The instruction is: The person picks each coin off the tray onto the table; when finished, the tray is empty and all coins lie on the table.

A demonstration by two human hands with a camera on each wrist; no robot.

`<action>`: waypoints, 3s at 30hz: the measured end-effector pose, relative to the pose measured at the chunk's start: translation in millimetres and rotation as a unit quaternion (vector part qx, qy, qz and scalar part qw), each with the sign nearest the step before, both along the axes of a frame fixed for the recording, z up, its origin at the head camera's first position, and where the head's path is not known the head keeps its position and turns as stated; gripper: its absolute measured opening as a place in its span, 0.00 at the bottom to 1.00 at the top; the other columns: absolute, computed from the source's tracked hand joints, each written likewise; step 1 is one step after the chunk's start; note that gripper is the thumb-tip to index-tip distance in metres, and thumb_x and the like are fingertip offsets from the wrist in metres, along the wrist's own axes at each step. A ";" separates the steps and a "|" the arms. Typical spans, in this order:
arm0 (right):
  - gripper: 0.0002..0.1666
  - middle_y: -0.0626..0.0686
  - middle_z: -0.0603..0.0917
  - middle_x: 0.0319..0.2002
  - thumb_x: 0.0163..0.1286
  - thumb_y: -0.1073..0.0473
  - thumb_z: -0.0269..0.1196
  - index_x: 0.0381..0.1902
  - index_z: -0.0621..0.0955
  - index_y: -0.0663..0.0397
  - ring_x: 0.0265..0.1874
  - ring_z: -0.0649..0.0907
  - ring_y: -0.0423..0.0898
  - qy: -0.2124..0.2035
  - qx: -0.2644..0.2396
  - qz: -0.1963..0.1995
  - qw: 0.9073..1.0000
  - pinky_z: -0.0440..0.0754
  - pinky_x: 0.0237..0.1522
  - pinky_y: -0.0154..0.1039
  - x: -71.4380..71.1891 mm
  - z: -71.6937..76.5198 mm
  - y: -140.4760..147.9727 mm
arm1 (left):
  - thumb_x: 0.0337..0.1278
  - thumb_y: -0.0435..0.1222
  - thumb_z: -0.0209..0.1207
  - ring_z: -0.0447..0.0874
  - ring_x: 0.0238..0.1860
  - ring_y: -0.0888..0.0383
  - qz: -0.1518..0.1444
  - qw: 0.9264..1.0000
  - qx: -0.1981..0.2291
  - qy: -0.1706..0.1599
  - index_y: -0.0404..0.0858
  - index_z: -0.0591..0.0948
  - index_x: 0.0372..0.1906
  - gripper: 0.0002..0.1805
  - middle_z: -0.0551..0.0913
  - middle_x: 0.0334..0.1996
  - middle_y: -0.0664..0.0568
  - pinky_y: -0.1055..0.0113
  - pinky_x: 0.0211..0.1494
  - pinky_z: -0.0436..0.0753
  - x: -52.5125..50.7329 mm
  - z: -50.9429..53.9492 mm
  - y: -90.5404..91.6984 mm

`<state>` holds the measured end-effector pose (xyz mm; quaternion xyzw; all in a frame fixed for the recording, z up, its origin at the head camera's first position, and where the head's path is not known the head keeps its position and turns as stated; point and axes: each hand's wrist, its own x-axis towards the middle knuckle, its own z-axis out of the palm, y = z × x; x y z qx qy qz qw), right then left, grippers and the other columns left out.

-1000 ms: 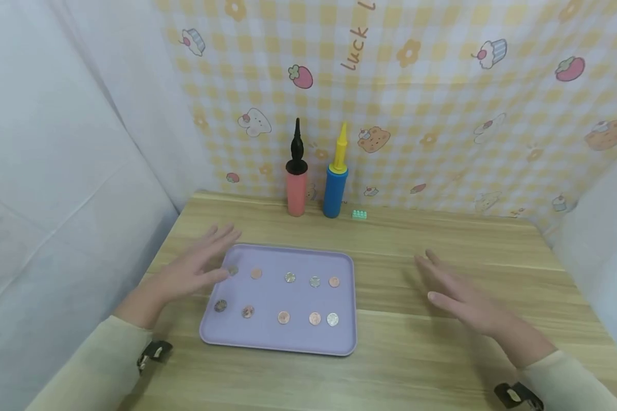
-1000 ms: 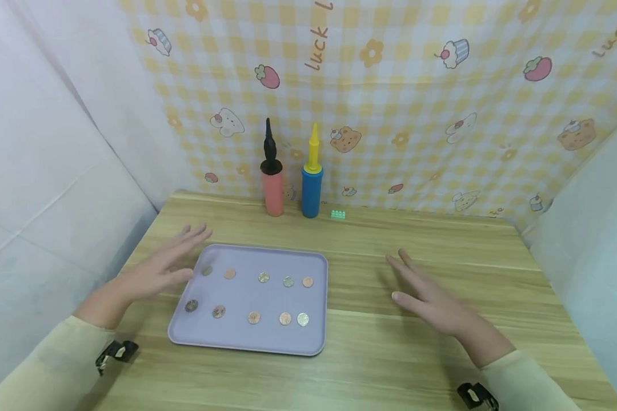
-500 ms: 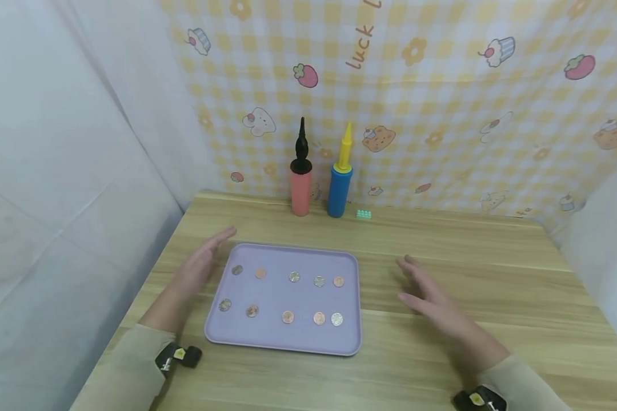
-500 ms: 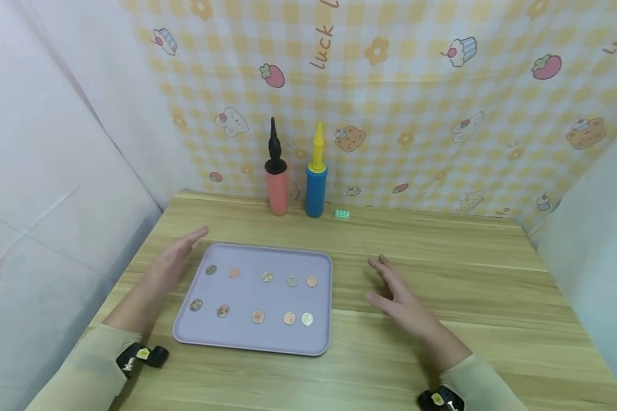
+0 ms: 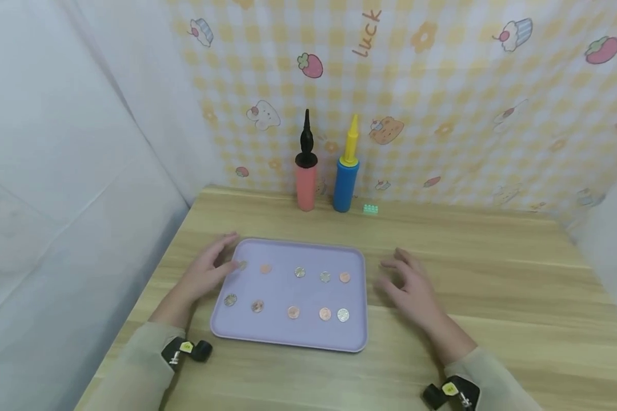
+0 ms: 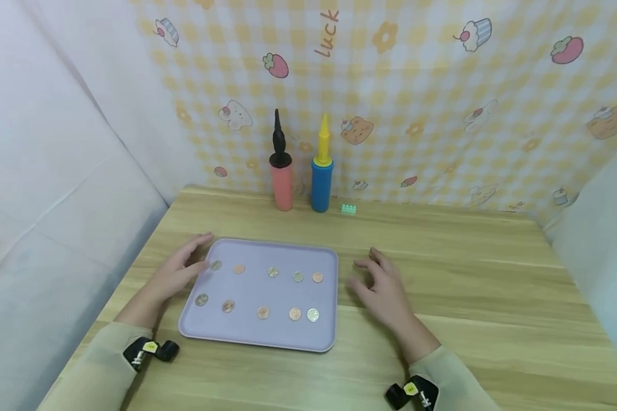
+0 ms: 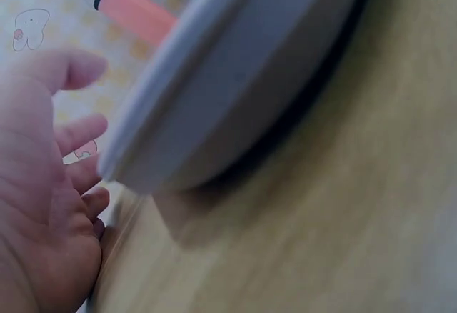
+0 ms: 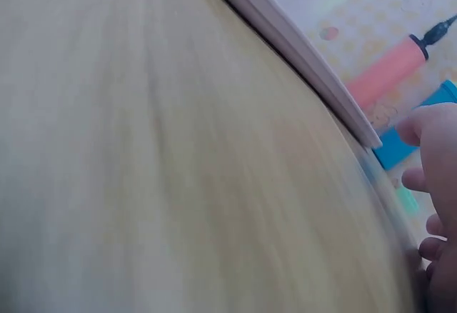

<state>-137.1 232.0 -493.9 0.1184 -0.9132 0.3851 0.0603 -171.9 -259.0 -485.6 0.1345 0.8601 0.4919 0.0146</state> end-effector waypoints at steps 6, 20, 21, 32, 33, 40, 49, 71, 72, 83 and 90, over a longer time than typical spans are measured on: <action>0.22 0.68 0.66 0.79 0.73 0.47 0.71 0.58 0.87 0.54 0.77 0.64 0.72 0.030 0.013 0.006 0.999 0.58 0.75 0.74 -12.8 2.8 -16.0 | 0.64 0.28 0.65 0.45 0.84 0.32 -0.005 1.000 -0.023 -0.015 0.34 0.70 0.78 0.37 0.57 0.83 0.32 0.33 0.81 0.52 -1.5 -1.5 1.2; 0.15 0.66 0.68 0.78 0.65 0.48 0.78 0.48 0.92 0.44 0.77 0.63 0.68 0.035 0.033 0.053 0.997 0.58 0.74 0.71 -29.9 1.0 -62.7 | 0.57 0.22 0.60 0.47 0.83 0.31 -0.024 0.997 -0.070 0.011 0.38 0.74 0.77 0.39 0.62 0.81 0.34 0.29 0.80 0.52 -1.7 -1.9 1.7; 0.15 0.66 0.68 0.78 0.65 0.48 0.78 0.47 0.92 0.43 0.77 0.63 0.68 0.033 0.040 0.053 0.997 0.57 0.75 0.71 -30.0 0.2 -63.4 | 0.57 0.22 0.59 0.48 0.83 0.31 -0.022 0.997 -0.068 0.007 0.37 0.72 0.78 0.40 0.61 0.81 0.33 0.30 0.80 0.54 -1.4 -1.9 2.3; 0.08 0.64 0.68 0.78 0.71 0.47 0.74 0.44 0.91 0.38 0.77 0.61 0.68 0.004 0.052 0.050 0.997 0.58 0.73 0.73 -29.2 3.2 -61.0 | 0.61 0.26 0.63 0.58 0.81 0.34 -0.021 0.998 -0.060 0.014 0.35 0.64 0.82 0.43 0.63 0.81 0.36 0.34 0.80 0.60 -4.7 -0.6 2.6; 0.08 0.64 0.68 0.78 0.71 0.47 0.74 0.44 0.90 0.38 0.77 0.61 0.68 0.002 0.052 0.049 0.997 0.59 0.73 0.73 -29.5 4.0 -61.1 | 0.61 0.27 0.64 0.58 0.81 0.34 -0.021 0.998 -0.061 0.017 0.35 0.64 0.82 0.43 0.64 0.81 0.36 0.34 0.80 0.60 -5.4 0.0 2.2; 0.10 0.64 0.68 0.78 0.70 0.49 0.74 0.46 0.90 0.42 0.76 0.61 0.66 -0.015 0.059 0.048 0.997 0.61 0.73 0.70 -26.3 6.0 -61.3 | 0.63 0.29 0.65 0.58 0.81 0.34 -0.023 0.997 -0.066 0.025 0.33 0.65 0.81 0.41 0.65 0.80 0.35 0.34 0.81 0.58 -6.9 -2.5 1.8; 0.09 0.68 0.62 0.80 0.72 0.52 0.72 0.45 0.88 0.46 0.80 0.52 0.70 -0.042 0.062 0.054 0.996 0.48 0.77 0.73 -24.7 5.2 -58.8 | 0.65 0.30 0.66 0.56 0.82 0.36 -0.028 0.997 -0.067 0.029 0.29 0.62 0.81 0.42 0.64 0.80 0.34 0.39 0.83 0.54 -9.0 -5.3 4.6; 0.09 0.41 0.90 0.40 0.66 0.61 0.77 0.43 0.91 0.44 0.48 0.76 0.48 0.092 0.015 0.106 0.990 0.71 0.50 0.46 -24.1 -2.7 -56.8 | 0.66 0.33 0.66 0.56 0.82 0.35 -0.013 0.996 -0.087 0.031 0.31 0.61 0.83 0.44 0.64 0.80 0.34 0.38 0.83 0.54 -5.7 -5.8 4.7; 0.09 0.42 0.91 0.41 0.67 0.60 0.77 0.45 0.92 0.45 0.48 0.77 0.48 0.099 0.020 0.109 0.989 0.72 0.51 0.47 -23.9 -2.2 -57.0 | 0.66 0.33 0.66 0.56 0.82 0.35 -0.012 0.996 -0.086 0.030 0.30 0.61 0.82 0.44 0.63 0.80 0.34 0.38 0.83 0.53 -5.5 -6.0 4.7; 0.18 0.46 0.93 0.42 0.57 0.62 0.83 0.46 0.94 0.52 0.51 0.79 0.50 0.107 -0.028 0.101 0.989 0.75 0.51 0.47 -23.4 -1.2 -60.0 | 0.69 0.35 0.65 0.57 0.81 0.35 -0.006 0.996 -0.088 0.030 0.31 0.63 0.81 0.41 0.65 0.80 0.34 0.37 0.82 0.55 -6.8 -6.3 1.2; 0.20 0.50 0.91 0.47 0.59 0.66 0.81 0.50 0.93 0.54 0.55 0.80 0.52 0.065 -0.052 0.071 0.994 0.81 0.55 0.49 -21.4 -0.9 -55.6 | 0.69 0.33 0.66 0.61 0.79 0.34 -0.014 0.995 -0.087 0.044 0.32 0.68 0.79 0.36 0.69 0.77 0.33 0.36 0.81 0.57 -7.6 -7.1 3.4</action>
